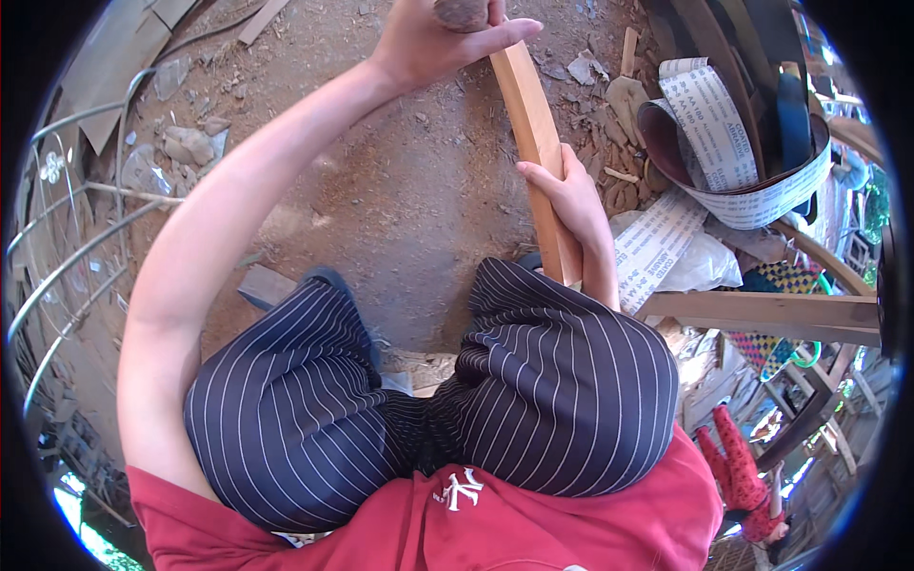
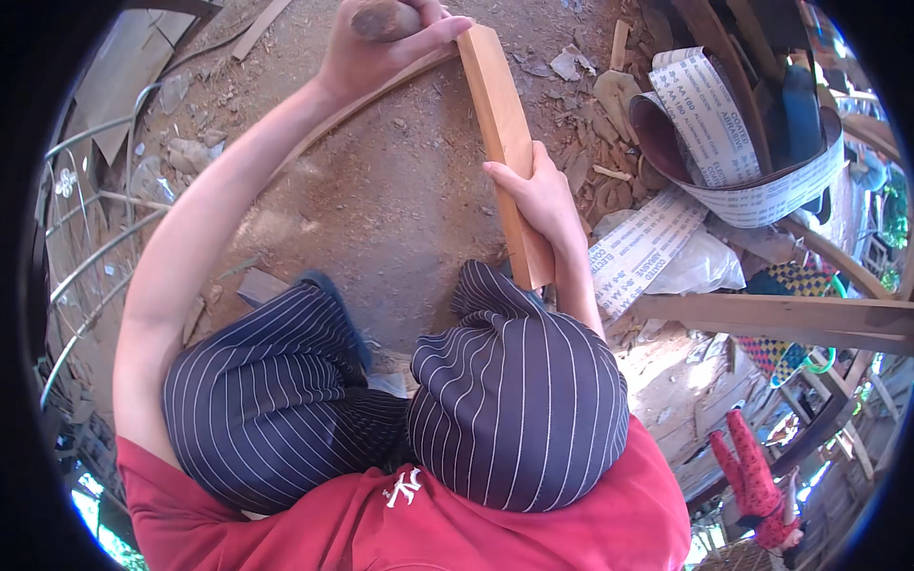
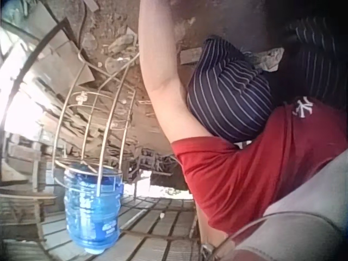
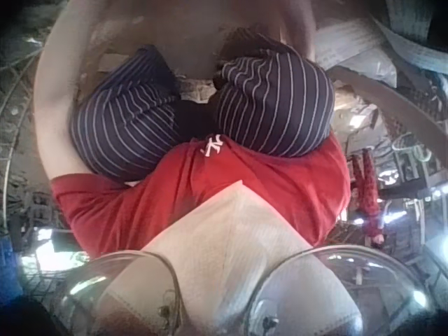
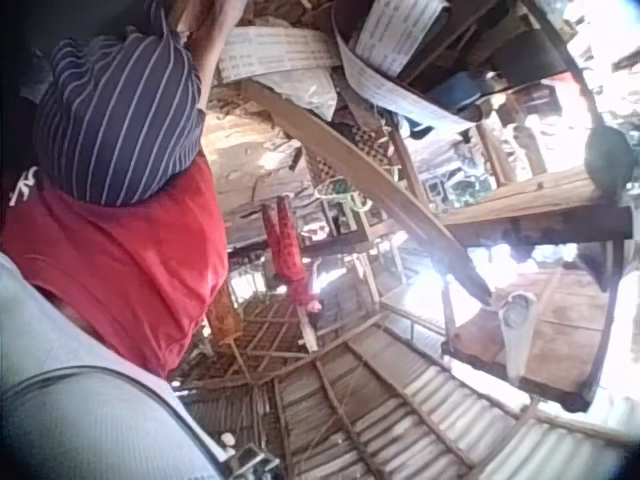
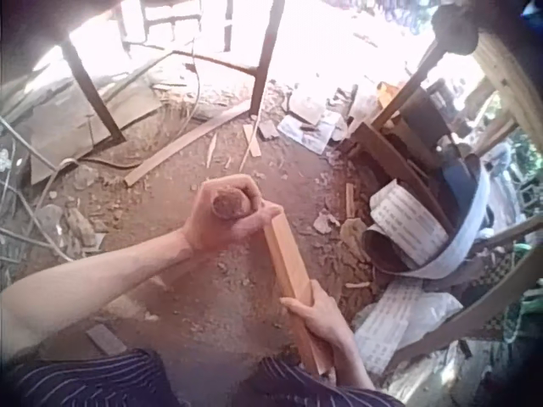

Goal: Use a chisel to carve and shape a piece of wood.

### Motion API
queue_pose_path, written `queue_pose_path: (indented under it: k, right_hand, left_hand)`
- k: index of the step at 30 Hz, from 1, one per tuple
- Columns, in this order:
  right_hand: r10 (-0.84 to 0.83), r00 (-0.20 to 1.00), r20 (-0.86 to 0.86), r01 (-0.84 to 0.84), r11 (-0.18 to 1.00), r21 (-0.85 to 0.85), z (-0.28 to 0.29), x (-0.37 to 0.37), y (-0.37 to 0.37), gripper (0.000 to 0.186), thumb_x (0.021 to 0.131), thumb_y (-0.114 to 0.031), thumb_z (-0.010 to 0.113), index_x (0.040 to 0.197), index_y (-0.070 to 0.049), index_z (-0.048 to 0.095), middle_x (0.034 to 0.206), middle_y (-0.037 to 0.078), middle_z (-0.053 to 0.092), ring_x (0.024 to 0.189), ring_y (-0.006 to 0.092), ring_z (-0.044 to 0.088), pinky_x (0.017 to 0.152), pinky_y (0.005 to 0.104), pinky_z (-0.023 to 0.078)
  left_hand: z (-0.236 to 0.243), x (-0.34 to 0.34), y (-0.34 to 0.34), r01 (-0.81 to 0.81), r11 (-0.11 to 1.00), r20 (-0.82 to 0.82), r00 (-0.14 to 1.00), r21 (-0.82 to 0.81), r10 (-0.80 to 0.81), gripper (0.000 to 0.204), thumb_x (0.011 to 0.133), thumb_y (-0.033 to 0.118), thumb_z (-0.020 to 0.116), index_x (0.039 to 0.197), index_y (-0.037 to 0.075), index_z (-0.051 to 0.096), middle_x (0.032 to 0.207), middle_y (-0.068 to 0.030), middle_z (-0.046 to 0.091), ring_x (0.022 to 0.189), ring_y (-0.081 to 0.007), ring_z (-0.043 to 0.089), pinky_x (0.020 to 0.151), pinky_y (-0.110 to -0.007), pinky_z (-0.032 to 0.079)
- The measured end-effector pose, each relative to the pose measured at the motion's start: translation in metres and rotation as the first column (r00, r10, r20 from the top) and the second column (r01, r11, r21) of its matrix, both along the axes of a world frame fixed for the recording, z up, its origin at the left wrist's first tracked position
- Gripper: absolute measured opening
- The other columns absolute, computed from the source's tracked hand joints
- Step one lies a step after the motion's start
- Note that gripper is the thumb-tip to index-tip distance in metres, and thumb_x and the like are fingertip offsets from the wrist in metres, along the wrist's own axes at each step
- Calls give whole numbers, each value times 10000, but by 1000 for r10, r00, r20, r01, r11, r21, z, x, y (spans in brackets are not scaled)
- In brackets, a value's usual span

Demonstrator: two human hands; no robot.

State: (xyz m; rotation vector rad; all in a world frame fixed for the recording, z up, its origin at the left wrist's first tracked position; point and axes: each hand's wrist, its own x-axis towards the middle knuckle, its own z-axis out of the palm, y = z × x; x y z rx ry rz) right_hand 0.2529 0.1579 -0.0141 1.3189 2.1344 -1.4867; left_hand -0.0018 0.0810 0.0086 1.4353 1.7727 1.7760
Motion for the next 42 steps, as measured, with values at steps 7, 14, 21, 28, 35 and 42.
queue_pose_path:
  k: [7,14,21,28,35,42]
  right_hand:
    - [-34,995,-88,28,997,-71,-14,5,-2,592,834,-443,738,1158,27,583,922,148,689,807,201,670,746,334,518]
    - [-94,987,-133,73,985,-158,-9,2,5,513,863,-420,747,1084,20,605,851,69,649,724,123,610,656,280,491]
    - [-176,951,-255,167,984,-55,13,1,7,512,874,-393,743,1118,36,605,867,86,660,717,120,622,640,268,495]
    - [37,613,-789,368,871,327,38,14,19,537,789,-161,752,1243,26,535,895,99,626,691,176,636,676,296,522]
    - [-101,836,-539,293,913,284,40,17,14,418,794,-179,780,1132,9,620,775,55,601,529,132,549,560,262,483]
    - [-174,552,-816,405,911,79,83,7,11,478,771,-193,776,1120,58,567,703,77,600,501,141,592,459,252,494]
  left_hand:
    - [-5,-28,5,273,909,-230,907,-314,-352,231,814,186,800,719,39,649,666,-82,655,562,-143,605,572,-303,505]
    - [17,-48,33,328,870,-424,774,-367,-471,241,683,179,727,813,24,596,761,-180,625,887,-375,635,789,-468,492]
    - [30,-45,25,249,789,-340,800,-561,-494,331,759,291,773,840,3,632,796,-210,667,793,-393,664,704,-463,513]
    - [28,-31,36,71,895,-429,859,-440,-279,453,775,411,773,774,-19,629,743,-220,664,739,-375,683,689,-456,522]
    - [49,-36,52,287,807,-236,858,-516,-457,344,772,339,791,804,19,668,674,-149,676,662,-261,703,644,-391,549]
    - [48,-41,86,283,674,-223,798,-682,-560,248,765,241,808,832,29,699,646,-84,678,594,-181,691,547,-350,543]
